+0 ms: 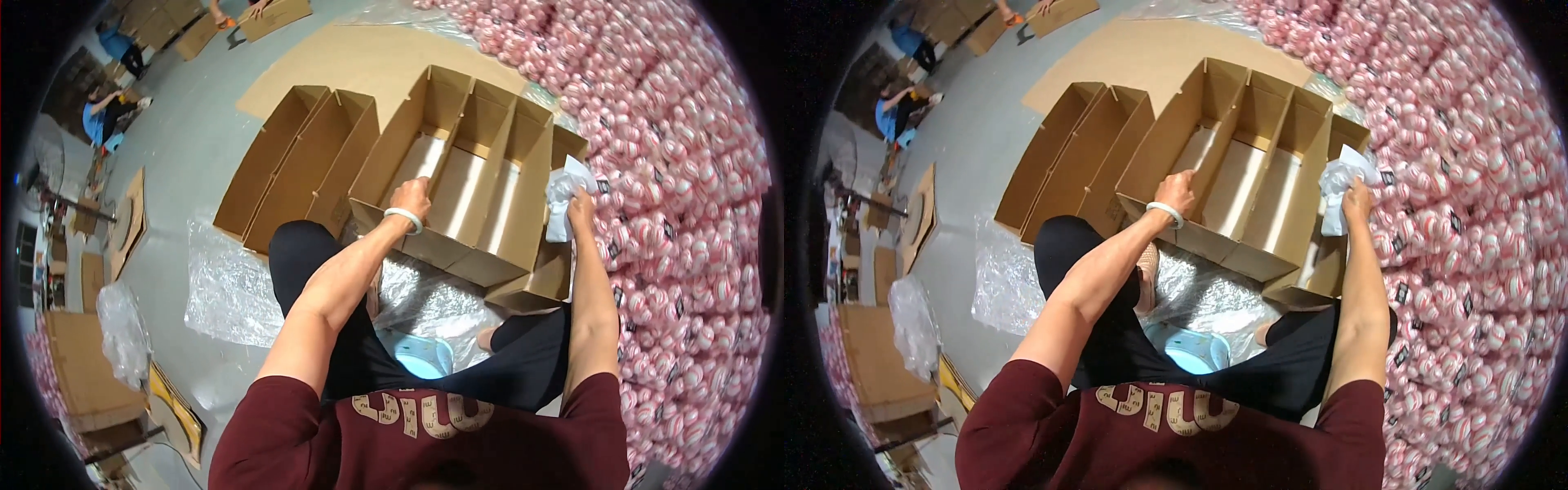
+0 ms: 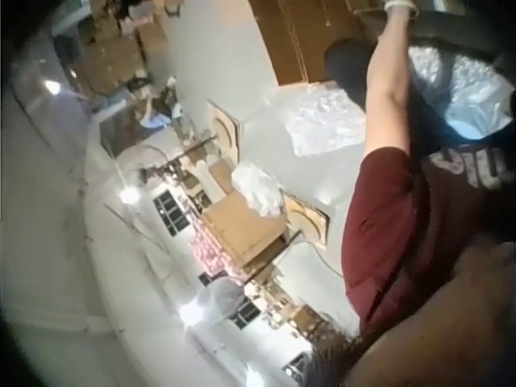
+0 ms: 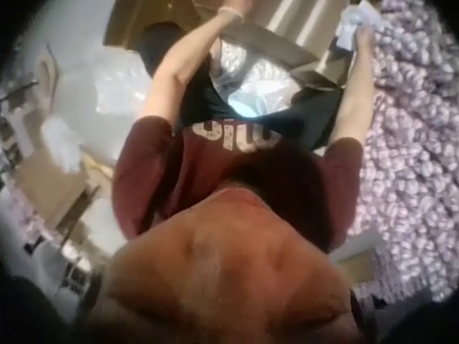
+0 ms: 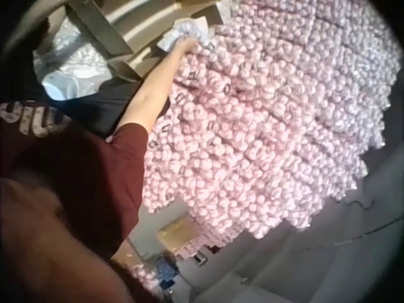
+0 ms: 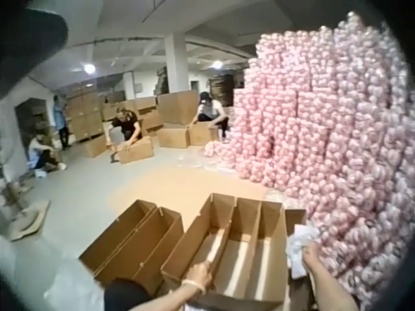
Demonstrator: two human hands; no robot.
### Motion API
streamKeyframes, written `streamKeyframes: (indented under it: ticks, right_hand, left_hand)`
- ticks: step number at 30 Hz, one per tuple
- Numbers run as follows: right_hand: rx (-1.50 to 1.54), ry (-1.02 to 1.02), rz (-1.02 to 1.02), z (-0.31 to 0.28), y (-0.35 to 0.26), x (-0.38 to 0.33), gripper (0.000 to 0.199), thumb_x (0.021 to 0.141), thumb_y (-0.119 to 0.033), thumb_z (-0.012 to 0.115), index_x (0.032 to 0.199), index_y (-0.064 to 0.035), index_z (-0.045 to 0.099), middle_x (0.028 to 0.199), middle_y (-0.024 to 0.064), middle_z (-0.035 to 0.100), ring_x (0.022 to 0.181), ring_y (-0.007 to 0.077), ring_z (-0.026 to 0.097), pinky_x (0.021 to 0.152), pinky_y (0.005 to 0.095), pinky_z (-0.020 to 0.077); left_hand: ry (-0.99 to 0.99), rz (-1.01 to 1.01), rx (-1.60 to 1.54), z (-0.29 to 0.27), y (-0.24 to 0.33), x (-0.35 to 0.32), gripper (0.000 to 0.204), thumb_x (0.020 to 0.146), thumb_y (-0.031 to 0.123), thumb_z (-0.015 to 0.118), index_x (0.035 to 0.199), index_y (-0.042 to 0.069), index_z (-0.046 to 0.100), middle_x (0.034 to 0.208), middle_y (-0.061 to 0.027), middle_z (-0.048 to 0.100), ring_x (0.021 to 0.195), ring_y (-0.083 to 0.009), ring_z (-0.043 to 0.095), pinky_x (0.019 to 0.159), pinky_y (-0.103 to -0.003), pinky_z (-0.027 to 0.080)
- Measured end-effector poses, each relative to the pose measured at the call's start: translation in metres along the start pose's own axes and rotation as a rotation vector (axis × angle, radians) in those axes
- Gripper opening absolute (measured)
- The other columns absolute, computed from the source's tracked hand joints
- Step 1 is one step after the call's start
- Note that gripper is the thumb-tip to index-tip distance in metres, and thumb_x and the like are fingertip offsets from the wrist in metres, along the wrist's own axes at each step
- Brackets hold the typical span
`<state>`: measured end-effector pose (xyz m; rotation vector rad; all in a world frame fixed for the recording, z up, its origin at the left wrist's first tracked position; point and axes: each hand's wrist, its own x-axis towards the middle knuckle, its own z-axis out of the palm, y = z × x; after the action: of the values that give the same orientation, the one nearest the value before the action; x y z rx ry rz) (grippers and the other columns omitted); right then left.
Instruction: Pack individual items into partitioned cardboard boxes with protective foam inserts.
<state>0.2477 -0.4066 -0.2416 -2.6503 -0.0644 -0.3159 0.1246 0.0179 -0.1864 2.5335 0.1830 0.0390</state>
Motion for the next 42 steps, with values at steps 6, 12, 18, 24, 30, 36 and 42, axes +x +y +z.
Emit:
streamKeyframes:
  ticks: [6, 12, 18, 24, 30, 36, 42]
  right_hand:
    - [-0.056, 0.111, 0.011, -0.021, -0.016, 0.024, 0.035, 0.079, -0.004, 0.046, 0.11, -0.0016, 0.059, 0.095, 0.0252, 0.064, 0.092, 0.0415, 0.062, 0.08, 0.0475, 0.0476]
    - [-0.11, 0.313, 0.044, -0.028, 0.04, 0.014, 0.031, 0.077, -0.005, 0.043, 0.102, 0.0009, 0.06, 0.082, 0.0245, 0.062, 0.082, 0.0416, 0.061, 0.072, 0.0468, 0.0459]
    - [0.484, 0.448, 0.204, -0.059, -0.05, 0.025, 0.026, 0.082, -0.009, 0.047, 0.098, 0.0039, 0.063, 0.091, 0.0224, 0.064, 0.089, 0.0358, 0.06, 0.079, 0.0401, 0.0453]
    - [0.661, 0.329, -0.299, -0.12, -0.16, 0.001, 0.029, 0.094, -0.017, 0.046, 0.105, 0.0038, 0.062, 0.103, 0.0128, 0.065, 0.096, 0.0242, 0.059, 0.087, 0.0327, 0.0434]
    - [0.778, 0.109, -0.263, -0.139, -0.252, -0.005, 0.029, 0.094, -0.02, 0.049, 0.103, 0.0038, 0.061, 0.089, 0.0084, 0.066, 0.084, 0.0164, 0.058, 0.077, 0.0284, 0.0448]
    - [0.891, 0.09, -0.583, -0.055, -0.237, -0.003, 0.021, 0.087, -0.002, 0.05, 0.104, 0.0038, 0.061, 0.095, 0.006, 0.066, 0.086, 0.0154, 0.058, 0.079, 0.0281, 0.0456]
    - [0.844, -0.121, -0.693, -0.073, -0.336, -0.035, 0.017, 0.092, -0.005, 0.045, 0.099, 0.0006, 0.059, 0.085, 0.0093, 0.062, 0.08, 0.0153, 0.059, 0.073, 0.0287, 0.0463]
  left_hand:
    - [0.058, 0.047, -0.082, 0.01, 0.009, 0.0, 0.021, 0.078, 0.002, 0.049, 0.094, 0.003, 0.062, 0.091, -0.0265, 0.064, 0.089, -0.0433, 0.061, 0.079, -0.051, 0.049]
    - [-0.206, 0.005, -0.22, 0.119, -0.011, -0.008, 0.051, 0.086, 0.017, 0.053, 0.133, 0.002, 0.04, 0.116, -0.0285, 0.056, 0.109, -0.0418, 0.055, 0.095, -0.047, 0.043]
    - [-0.013, 0.165, -0.414, 0.103, 0.011, 0.001, 0.071, 0.084, 0.02, 0.06, 0.144, 0.001, 0.025, 0.139, -0.0261, 0.038, 0.129, -0.039, 0.038, 0.108, -0.041, 0.031]
    - [0.469, 0.499, -0.864, -0.105, 0.045, 0.011, 0.06, 0.08, 0.004, 0.062, 0.136, -0.001, 0.04, 0.129, -0.0145, 0.05, 0.118, -0.0234, 0.05, 0.1, -0.034, 0.041]
    - [0.615, 0.061, -0.157, -0.207, -0.162, 0.026, 0.082, 0.077, 0.031, 0.07, 0.143, 0.005, 0.029, 0.136, -0.0261, 0.043, 0.127, -0.0379, 0.042, 0.105, -0.044, 0.035]
    - [0.252, -0.387, 0.31, -0.114, -0.285, -0.05, 0.093, 0.068, 0.045, 0.075, 0.14, 0.006, 0.033, 0.133, -0.0268, 0.045, 0.124, -0.0397, 0.043, 0.102, -0.048, 0.037]
    - [0.158, -0.533, 0.392, -0.103, -0.258, -0.079, 0.031, 0.08, 0.025, 0.064, 0.107, 0.009, 0.064, 0.104, -0.0204, 0.062, 0.098, -0.0381, 0.061, 0.084, -0.047, 0.05]
